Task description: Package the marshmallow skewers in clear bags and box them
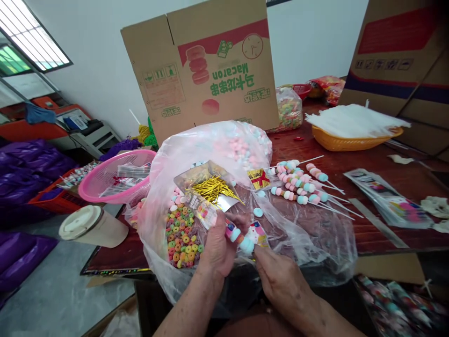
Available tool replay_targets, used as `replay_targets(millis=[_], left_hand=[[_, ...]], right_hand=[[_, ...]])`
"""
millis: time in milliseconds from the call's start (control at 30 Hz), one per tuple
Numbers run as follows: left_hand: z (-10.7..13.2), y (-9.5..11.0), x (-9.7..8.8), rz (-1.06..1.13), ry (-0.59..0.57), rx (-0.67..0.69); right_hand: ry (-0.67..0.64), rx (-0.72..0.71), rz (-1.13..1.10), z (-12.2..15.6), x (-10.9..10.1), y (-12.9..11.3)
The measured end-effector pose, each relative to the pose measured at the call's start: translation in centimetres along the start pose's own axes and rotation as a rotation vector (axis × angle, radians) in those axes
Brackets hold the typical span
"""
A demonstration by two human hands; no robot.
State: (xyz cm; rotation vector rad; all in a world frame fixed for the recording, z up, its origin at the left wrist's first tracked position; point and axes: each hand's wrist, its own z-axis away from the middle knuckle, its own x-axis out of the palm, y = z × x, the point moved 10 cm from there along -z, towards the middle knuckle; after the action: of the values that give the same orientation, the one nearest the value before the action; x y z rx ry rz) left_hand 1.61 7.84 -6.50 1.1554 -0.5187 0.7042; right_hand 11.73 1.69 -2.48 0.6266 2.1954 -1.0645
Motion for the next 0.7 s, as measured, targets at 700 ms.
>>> replay_targets(millis=[700], left_hand=[[-1.5, 1.4, -2.5, 0.123, 0.284, -0.064]], right_hand=[[0.056, -0.229, 0.345, 0.6, -1.2, -0.5]])
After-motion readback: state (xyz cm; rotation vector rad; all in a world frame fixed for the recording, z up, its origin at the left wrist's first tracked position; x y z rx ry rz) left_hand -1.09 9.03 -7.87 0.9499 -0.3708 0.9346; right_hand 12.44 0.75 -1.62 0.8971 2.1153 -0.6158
